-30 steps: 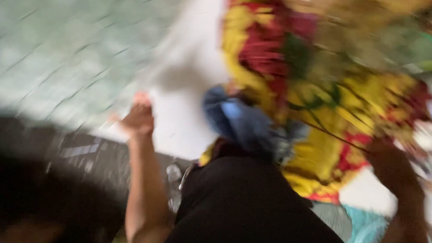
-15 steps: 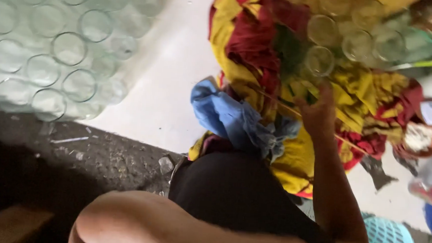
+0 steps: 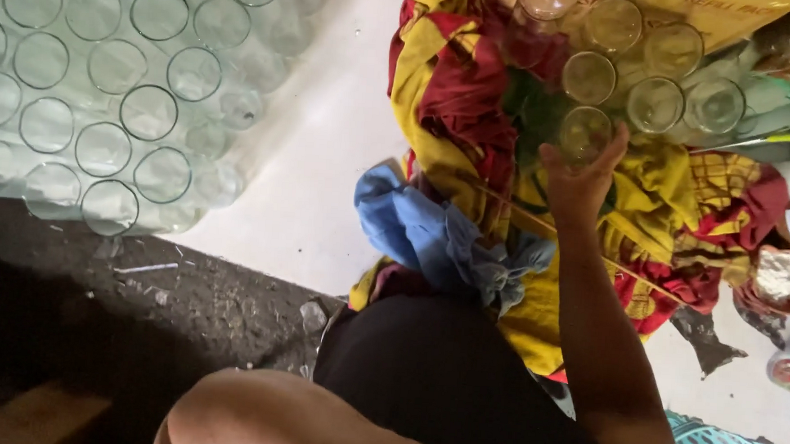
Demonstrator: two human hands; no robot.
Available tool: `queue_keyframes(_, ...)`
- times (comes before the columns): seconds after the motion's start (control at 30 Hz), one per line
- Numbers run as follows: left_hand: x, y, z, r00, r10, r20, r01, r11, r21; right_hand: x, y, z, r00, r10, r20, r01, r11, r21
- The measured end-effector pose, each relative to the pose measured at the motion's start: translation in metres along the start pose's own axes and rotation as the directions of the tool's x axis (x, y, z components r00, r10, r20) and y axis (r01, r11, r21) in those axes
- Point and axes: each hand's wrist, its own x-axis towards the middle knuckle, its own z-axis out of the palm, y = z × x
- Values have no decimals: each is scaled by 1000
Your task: The person cleans multiple glasses by hand with a blue cloth and a stick.
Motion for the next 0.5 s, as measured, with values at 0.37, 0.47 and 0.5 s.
queue_keyframes(0.37, 16, -206, -17, 966, 122, -230, 47, 786, 617, -37, -196, -56, 934, -280, 223, 282, 959, 24)
queue_keyframes(0.47, 17, -235, -27, 957, 107, -269, 17, 907, 420, -49, -244, -54, 869, -68, 490, 49, 998, 51)
queue_keyframes(0.5, 8, -244, -28, 896, 30, -443, 137, 931, 340, -61, -228, -48, 878, -173, 447, 67, 968, 241)
